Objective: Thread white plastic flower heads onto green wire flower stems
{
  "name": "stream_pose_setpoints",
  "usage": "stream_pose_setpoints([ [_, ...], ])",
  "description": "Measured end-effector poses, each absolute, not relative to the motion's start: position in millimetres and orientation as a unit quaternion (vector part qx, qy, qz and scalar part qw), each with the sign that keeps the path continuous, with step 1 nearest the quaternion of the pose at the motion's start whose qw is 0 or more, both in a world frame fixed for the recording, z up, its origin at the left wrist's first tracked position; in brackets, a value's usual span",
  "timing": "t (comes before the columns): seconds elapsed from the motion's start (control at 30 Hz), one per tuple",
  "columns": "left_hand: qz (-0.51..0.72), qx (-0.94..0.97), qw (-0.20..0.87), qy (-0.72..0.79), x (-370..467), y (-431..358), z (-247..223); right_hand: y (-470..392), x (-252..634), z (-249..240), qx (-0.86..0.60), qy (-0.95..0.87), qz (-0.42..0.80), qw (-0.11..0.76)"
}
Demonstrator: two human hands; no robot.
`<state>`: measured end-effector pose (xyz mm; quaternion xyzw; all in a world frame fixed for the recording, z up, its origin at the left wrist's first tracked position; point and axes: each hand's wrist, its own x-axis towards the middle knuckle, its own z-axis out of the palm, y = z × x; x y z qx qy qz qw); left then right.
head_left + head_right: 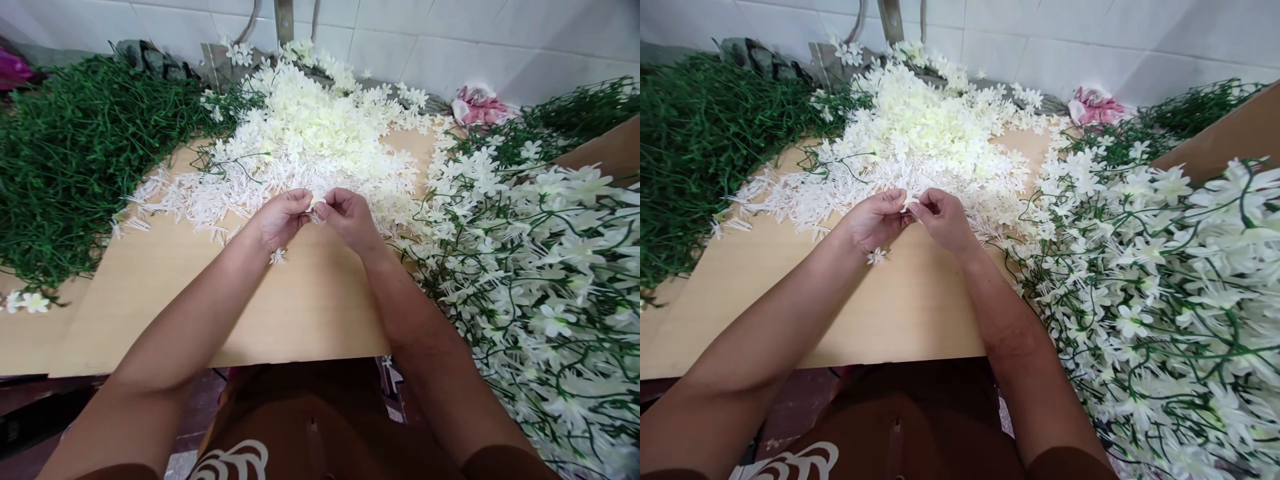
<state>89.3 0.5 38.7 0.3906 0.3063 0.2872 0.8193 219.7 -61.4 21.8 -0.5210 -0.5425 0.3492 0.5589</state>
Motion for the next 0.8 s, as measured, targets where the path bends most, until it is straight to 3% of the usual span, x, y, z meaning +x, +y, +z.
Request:
stream_pose_setpoints([
  [0.23,0.292,0.378,0.828,0.295,88.8,0.0,37.2,-62.2,218.2,24.9,-0.481,-0.530,0.395,0.576],
  [0.37,0.286,0.358,0.831,0.316,86.6,1.4,38.7,-65.9,225.2,29.5,-0.475,-0.535,0.349,0.605],
  [0.57,0.233,0.335,0.847,0.342,89.1,-0.9,39.0,-65.3,227.0,25.1,-0.493,-0.592,0.300,0.562],
  [0.8,0.225,0.397,0.811,0.367,81.8,-2.7,48.9,-63.9,222.3,21.5,-0.473,-0.581,0.298,0.591],
])
